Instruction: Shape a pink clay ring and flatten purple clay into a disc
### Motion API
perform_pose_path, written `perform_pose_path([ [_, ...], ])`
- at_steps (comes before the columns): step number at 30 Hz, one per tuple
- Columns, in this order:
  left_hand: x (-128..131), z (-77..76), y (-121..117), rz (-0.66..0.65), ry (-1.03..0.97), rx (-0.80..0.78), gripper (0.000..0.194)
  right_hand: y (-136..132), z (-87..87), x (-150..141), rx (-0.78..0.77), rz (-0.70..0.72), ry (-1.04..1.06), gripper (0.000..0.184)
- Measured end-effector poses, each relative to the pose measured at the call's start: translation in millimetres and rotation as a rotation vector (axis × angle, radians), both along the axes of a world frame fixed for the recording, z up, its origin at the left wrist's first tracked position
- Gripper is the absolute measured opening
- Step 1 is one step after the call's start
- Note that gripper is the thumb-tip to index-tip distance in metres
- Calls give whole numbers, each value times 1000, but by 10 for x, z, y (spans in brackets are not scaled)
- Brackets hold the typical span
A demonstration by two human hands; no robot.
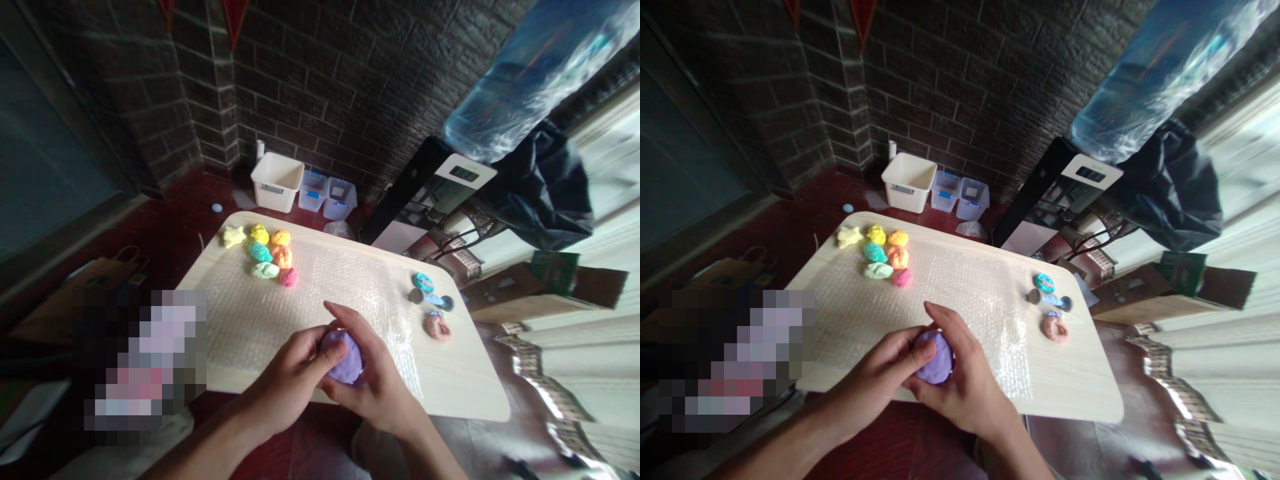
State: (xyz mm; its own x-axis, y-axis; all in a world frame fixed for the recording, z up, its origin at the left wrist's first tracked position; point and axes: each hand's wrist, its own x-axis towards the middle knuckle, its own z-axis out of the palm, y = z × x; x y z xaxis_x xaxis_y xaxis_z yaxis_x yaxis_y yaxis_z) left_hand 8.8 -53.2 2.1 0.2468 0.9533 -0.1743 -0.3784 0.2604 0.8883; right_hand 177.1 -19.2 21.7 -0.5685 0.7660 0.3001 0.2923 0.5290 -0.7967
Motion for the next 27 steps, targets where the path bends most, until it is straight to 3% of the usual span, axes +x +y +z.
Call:
perform_pose_path([
  [2, 17, -16, -12, 48, 35, 14, 36, -7, -7, -10, -11, -35, -9, 81],
  [6, 38, -57, -50, 118, 65, -17, 37, -16, 3, -17, -66, -20, -30, 66],
  [13, 34, -28, -31, 84, 22, 2, 33, -31, -5, -23, -28, -40, 11, 70],
  [19, 38, 1, -8, 89, -41, -31, 37, -39, -30, -18, -59, -31, 74, 53],
  [24, -2, 3, 30, 76, -53, -20, 34, -17, -35, 20, -30, -59, 29, 68],
  [27, -9, 3, 44, 96, -95, -20, 32, 5, -23, 35, -4, -79, 41, 64],
])
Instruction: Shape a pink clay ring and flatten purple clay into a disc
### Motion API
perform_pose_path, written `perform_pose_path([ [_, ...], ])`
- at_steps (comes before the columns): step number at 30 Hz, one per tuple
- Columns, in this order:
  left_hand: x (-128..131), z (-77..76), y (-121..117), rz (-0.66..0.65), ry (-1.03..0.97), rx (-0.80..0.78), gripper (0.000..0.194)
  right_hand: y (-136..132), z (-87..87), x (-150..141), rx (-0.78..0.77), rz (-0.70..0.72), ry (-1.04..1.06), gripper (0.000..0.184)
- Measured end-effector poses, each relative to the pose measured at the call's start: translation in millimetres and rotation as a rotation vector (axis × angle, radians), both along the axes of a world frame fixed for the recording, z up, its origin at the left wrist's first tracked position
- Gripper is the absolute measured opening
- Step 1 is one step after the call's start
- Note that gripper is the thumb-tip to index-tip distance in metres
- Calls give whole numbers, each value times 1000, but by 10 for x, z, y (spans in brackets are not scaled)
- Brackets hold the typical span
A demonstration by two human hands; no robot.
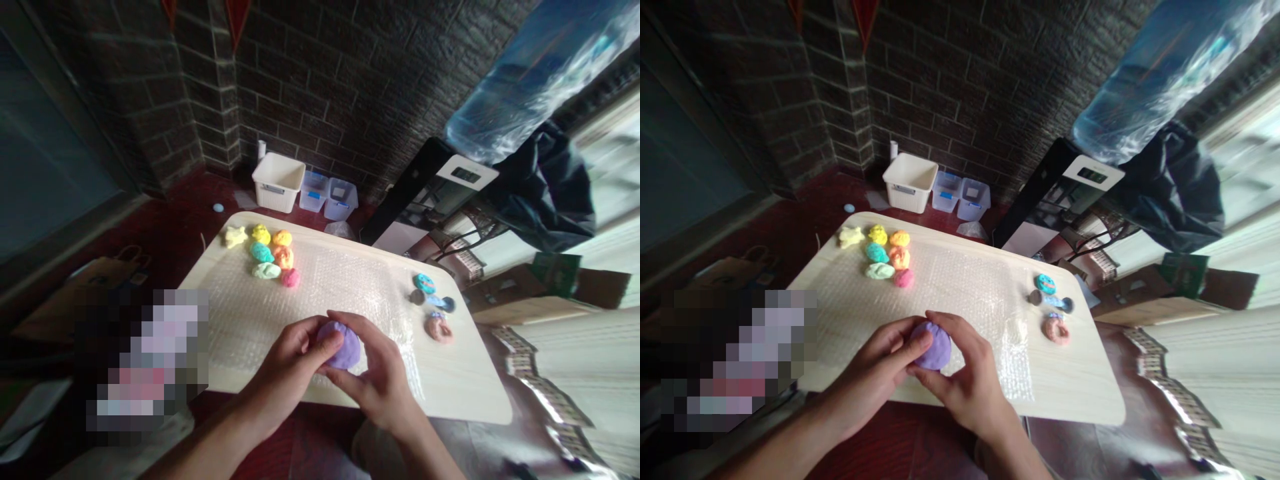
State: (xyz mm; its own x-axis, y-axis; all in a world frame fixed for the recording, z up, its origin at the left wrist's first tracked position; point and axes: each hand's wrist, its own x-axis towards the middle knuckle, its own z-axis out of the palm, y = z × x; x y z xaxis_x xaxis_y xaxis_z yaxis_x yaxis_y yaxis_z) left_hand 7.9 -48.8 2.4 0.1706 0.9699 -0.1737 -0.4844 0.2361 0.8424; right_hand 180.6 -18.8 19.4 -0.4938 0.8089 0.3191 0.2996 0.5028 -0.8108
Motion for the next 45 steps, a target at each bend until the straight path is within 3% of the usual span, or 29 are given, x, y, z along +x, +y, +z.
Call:
perform_pose_path([
  [4, -5, 2, 14, 0, 4, -22, 32, 18, 32, 10, 34, 57, -67, 63],
  [8, -12, -10, 29, 22, -3, -13, 30, 4, 40, 12, 75, 12, -64, 68],
  [15, -29, -6, 48, 31, 20, 18, 25, 25, 56, 44, 40, 82, -102, 63],
  [20, -29, -14, 71, 63, 13, 36, 21, 31, 16, 73, 52, 10, -71, 67],
  [26, -62, -7, 78, 49, -17, -15, 23, 45, 22, 79, 6, 107, -97, 64],
  [31, -29, 32, 80, 107, -70, -41, 27, 0, -39, 4, 41, 21, -47, 73],
  [35, 5, 0, 40, 152, -82, -96, 29, 2, -61, -11, 49, 5, -38, 68],
  [40, -32, -17, 48, 59, -78, -113, 30, 31, -28, 44, 32, 71, -103, 65],
  [45, 7, -11, 48, 83, -95, -105, 33, 11, -60, 18, 80, -16, -68, 73],
])
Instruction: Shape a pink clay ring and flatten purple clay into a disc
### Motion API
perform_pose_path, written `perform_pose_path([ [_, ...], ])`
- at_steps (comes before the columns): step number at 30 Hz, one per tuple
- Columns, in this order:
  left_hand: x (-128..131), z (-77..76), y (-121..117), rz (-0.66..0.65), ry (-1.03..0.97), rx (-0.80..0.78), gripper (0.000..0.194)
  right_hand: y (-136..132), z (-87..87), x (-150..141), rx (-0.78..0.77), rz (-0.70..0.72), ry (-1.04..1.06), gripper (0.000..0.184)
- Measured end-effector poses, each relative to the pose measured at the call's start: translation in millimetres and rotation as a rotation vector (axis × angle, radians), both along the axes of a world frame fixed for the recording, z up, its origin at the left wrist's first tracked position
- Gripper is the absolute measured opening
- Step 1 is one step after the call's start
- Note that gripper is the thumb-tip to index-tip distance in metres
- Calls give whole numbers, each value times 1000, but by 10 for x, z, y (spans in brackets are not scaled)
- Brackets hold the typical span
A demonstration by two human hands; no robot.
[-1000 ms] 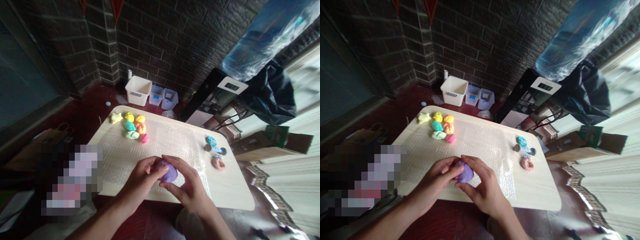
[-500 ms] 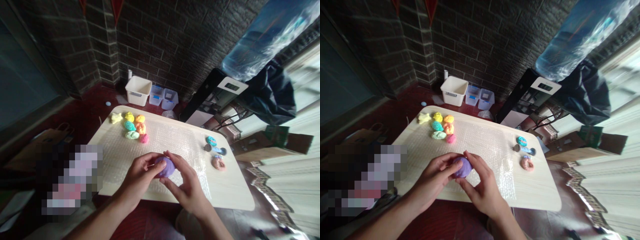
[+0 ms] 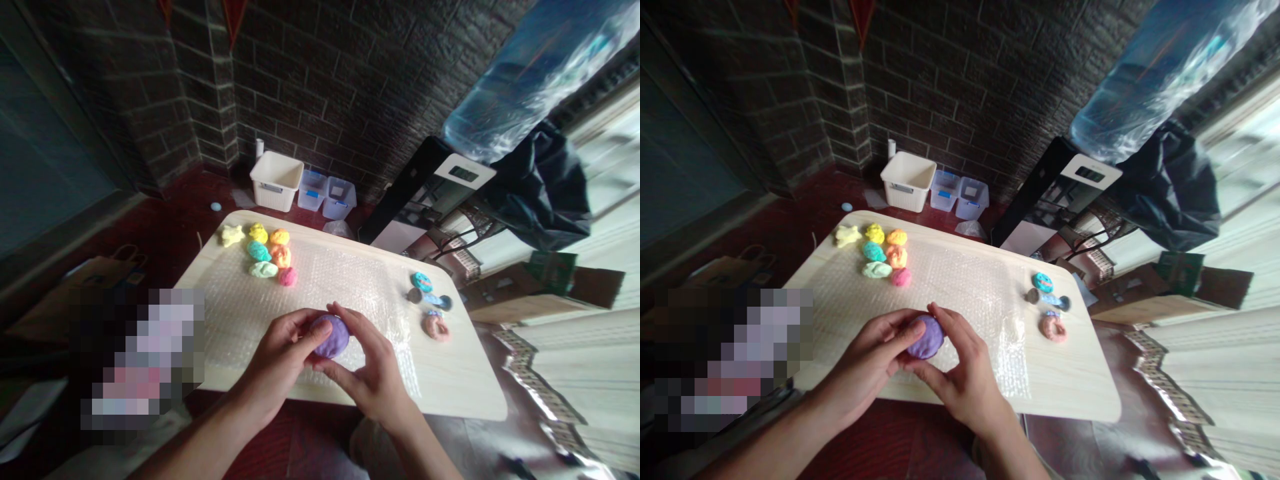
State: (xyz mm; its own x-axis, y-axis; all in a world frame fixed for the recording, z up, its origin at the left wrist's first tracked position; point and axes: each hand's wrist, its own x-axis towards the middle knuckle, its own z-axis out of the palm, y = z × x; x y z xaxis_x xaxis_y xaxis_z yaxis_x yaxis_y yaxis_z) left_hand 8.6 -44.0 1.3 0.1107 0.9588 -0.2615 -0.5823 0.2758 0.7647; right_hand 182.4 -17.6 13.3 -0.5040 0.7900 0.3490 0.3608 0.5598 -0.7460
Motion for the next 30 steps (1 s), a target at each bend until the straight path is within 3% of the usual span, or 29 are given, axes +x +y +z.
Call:
perform_pose_path([
  [4, 18, -19, -41, 46, -36, -67, 33, 3, 3, 4, -20, 10, -25, 66],
  [9, -26, 11, -38, -101, -38, -56, 36, 27, 33, 50, -34, 53, -57, 71],
  [15, 82, -11, -72, 22, -62, -42, 38, -3, -64, -11, 17, -62, -17, 72],
  [19, 65, -33, -82, -26, -11, -58, 36, 10, -16, -17, -4, -21, -61, 62],
  [25, 33, 32, -60, -76, 0, -20, 35, 28, 21, -2, -23, 5, -5, 76],
  [30, 66, 8, -82, -61, 63, -18, 34, 15, -6, 4, -87, -17, 5, 63],
])
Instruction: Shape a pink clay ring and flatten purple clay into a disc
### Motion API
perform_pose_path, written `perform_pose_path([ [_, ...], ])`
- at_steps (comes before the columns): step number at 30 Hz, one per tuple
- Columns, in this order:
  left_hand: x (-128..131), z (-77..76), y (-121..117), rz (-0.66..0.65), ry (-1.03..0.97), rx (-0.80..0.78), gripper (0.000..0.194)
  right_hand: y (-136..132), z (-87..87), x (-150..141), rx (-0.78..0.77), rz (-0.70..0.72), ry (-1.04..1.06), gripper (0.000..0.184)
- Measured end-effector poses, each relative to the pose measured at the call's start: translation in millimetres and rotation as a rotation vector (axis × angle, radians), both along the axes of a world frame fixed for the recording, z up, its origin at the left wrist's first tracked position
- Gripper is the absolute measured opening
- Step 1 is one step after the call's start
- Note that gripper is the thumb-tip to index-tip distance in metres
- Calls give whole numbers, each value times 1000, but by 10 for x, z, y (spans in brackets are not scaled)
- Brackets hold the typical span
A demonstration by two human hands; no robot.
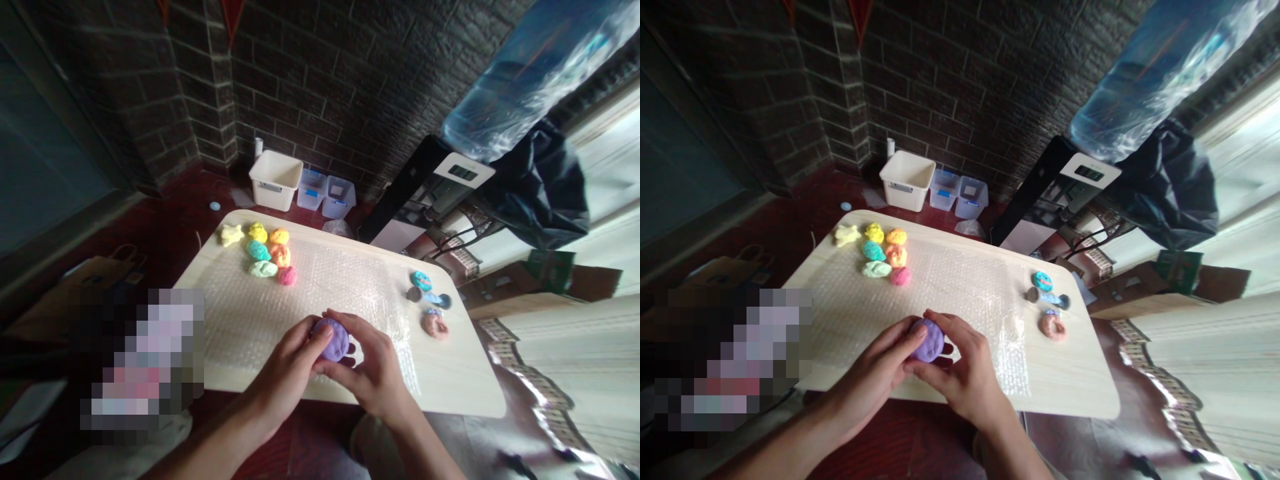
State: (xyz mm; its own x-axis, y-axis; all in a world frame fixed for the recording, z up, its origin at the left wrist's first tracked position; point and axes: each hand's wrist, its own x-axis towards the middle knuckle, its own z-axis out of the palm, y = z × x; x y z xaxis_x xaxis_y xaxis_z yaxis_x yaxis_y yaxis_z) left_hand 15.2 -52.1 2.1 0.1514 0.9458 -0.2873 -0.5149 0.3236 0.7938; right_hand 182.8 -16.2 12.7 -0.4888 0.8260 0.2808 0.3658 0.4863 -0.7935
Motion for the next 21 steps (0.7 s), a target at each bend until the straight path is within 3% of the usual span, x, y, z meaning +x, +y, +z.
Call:
perform_pose_path([
  [7, 3, -79, -20, -7, 75, 6, 36, -41, 4, -41, -104, -11, 28, 81],
  [11, 3, -143, -46, -33, 188, 33, 36, -46, 20, -39, -158, 5, -10, 62],
  [17, -3, -75, -54, -75, 263, 121, 36, -27, 17, -37, -110, 9, 27, 77],
  [21, 14, -69, -72, -93, 292, 129, 38, -45, 2, -71, -204, 23, 49, 60],
])
